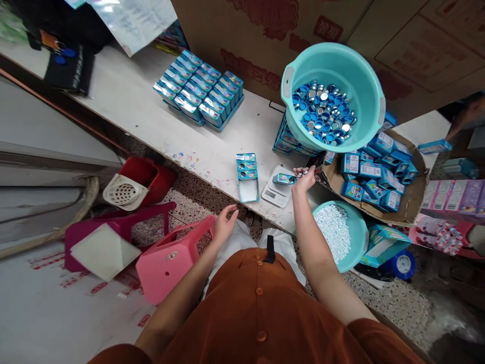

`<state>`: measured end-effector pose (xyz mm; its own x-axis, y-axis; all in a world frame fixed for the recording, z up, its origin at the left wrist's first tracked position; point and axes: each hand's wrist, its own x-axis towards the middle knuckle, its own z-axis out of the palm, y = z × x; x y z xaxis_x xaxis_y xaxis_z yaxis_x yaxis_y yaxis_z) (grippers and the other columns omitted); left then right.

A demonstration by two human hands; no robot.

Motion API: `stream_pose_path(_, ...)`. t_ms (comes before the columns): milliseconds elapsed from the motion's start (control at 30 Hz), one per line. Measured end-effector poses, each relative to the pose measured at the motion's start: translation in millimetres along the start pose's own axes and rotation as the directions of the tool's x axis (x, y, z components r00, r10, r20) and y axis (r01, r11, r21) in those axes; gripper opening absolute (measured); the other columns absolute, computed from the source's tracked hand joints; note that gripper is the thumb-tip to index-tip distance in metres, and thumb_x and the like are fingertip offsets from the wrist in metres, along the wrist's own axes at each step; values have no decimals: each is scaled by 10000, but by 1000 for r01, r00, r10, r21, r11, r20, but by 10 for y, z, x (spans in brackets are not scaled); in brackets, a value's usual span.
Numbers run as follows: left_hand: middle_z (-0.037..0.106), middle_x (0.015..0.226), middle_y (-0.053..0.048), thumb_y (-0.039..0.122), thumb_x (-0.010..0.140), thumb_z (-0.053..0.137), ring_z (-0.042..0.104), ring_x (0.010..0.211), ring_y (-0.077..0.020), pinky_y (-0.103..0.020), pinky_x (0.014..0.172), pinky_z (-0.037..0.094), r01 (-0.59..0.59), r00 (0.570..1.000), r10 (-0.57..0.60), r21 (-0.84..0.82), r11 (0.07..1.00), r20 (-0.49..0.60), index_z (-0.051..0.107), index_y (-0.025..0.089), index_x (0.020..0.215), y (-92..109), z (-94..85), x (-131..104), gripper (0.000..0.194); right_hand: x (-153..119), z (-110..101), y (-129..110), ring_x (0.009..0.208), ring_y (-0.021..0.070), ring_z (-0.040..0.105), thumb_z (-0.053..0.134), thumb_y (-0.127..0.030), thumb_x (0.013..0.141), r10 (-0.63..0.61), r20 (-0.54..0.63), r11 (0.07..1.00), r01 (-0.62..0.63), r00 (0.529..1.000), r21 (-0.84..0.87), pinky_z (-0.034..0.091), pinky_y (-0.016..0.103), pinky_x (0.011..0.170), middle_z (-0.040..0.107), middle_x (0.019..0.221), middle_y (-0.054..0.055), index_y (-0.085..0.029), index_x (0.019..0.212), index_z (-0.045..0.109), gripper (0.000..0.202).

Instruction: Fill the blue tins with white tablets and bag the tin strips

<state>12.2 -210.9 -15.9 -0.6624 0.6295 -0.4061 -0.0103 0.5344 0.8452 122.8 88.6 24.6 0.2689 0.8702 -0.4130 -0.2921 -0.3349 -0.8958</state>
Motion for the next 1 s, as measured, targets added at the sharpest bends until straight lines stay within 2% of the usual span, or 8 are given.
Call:
stream_pose_path(167, 661, 1052, -92, 388, 814, 559, 613, 1009, -208, -386, 946, 459, -2, 1000, 2, -3, 1000, -3, 602, 187, 1054, 11, 8, 6, 316, -16, -26, 33, 533, 124, 627, 419, -592, 847, -56, 14, 996, 57, 998, -64, 518, 237, 530, 503, 482, -47, -228, 597, 338, 449)
stream_pose_path(500, 657, 1045, -94, 382, 816, 560, 611, 1002, -204, -382, 943, 463, 2, 1000, -2, -31, 1000, -11, 601, 176, 1048, 15, 2, 11, 312, -46, 0, 6, 439, 89, 537, 409, -520, 893, -74, -5, 997, 74, 997, -34, 511, 221, 514, 393, 428, -81, -231, 584, 338, 429)
stream_pose_path(633, 660, 1041, -92, 388, 811, 562, 616, 992, -205, -388, 939, 467, 13, 1000, -14, -40, 999, -16, 604, 183, 1041, -13, 10, 17, 311, -17, -27, -1, 414, 70, 487, 394, -546, 889, -48, -29, 998, 47, 998, -37, 424, 175, 419, 367, 436, -82, -226, 581, 319, 450)
stream_pose_path(800, 664, 1040, -93, 394, 802, 571, 619, 988, -205, -386, 934, 471, 17, 1000, -17, -47, 999, -4, 609, 186, 1032, -29, 43, 43, 312, 82, -99, -38, 344, 53, 350, 347, -539, 907, 70, -68, 997, -67, 995, 44, 264, 160, 312, 296, 433, -96, -229, 591, 276, 448)
stream_pose_path(1000, 668, 1027, -94, 402, 791, 580, 627, 979, -205, -381, 921, 479, 22, 1000, -20, -61, 998, 18, 610, 181, 1024, -31, 64, 70, 322, 121, -372, -80, 314, 58, 250, 350, -544, 901, 101, -63, 994, -103, 993, -24, 194, 171, 290, 241, 425, -112, -235, 604, 275, 435)
